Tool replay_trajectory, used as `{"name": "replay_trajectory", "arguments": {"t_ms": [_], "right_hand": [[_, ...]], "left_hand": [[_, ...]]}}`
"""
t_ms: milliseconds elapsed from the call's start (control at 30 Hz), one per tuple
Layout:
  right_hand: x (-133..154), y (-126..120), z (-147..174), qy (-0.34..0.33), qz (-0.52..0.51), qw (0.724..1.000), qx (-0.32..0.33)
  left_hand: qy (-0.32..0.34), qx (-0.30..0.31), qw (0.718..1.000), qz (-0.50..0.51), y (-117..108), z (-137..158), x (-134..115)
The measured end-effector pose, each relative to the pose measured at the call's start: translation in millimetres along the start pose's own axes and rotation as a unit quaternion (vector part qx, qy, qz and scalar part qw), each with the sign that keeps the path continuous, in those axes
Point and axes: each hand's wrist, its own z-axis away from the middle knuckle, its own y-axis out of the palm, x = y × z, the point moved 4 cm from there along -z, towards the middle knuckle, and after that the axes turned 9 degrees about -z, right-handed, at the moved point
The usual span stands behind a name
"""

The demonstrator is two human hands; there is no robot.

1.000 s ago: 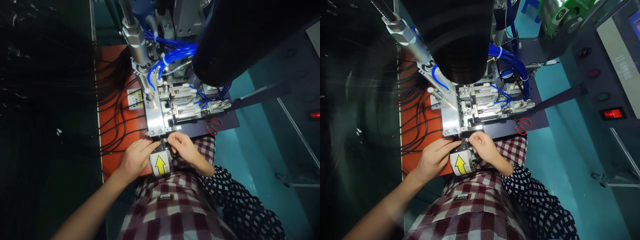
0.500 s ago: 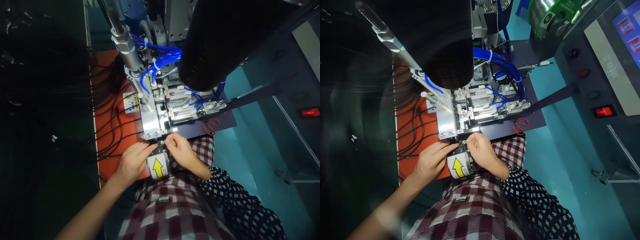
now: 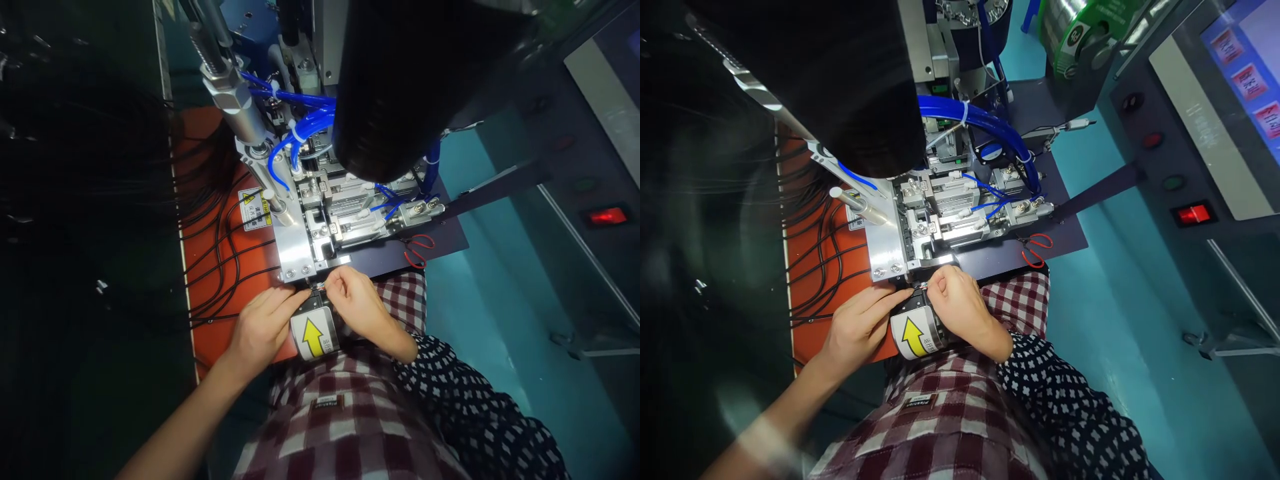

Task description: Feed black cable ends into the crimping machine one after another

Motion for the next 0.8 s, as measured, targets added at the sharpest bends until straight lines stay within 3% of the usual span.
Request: {"name": "replay_trajectory", "arguments": {"t_ms": [100,200,400,600,800], "right_hand": [[-15,0,-3,0.07,-0.149,0.986,0.033],[-22,0,-4,0.084,-0.209,0.973,0.044],[-17,3,-6,0.059,-0.181,0.981,0.044],[-19,5,-11,0.085,-0.217,0.97,0.071],[-20,5,-16,0.098,-0.143,0.983,0.062]], "left_hand": [[0.004,-0.003,1.0,-0.002,0,-1,0],[0.007,-0.003,1.0,-0.001,-1,-1,0],[-0.006,0.001,1.0,-0.001,0,0,1],[0.001,0.0,1.0,-0.004,0,0,0],[0.004,0.007,1.0,-0.003,-2,-3,-1]]}}
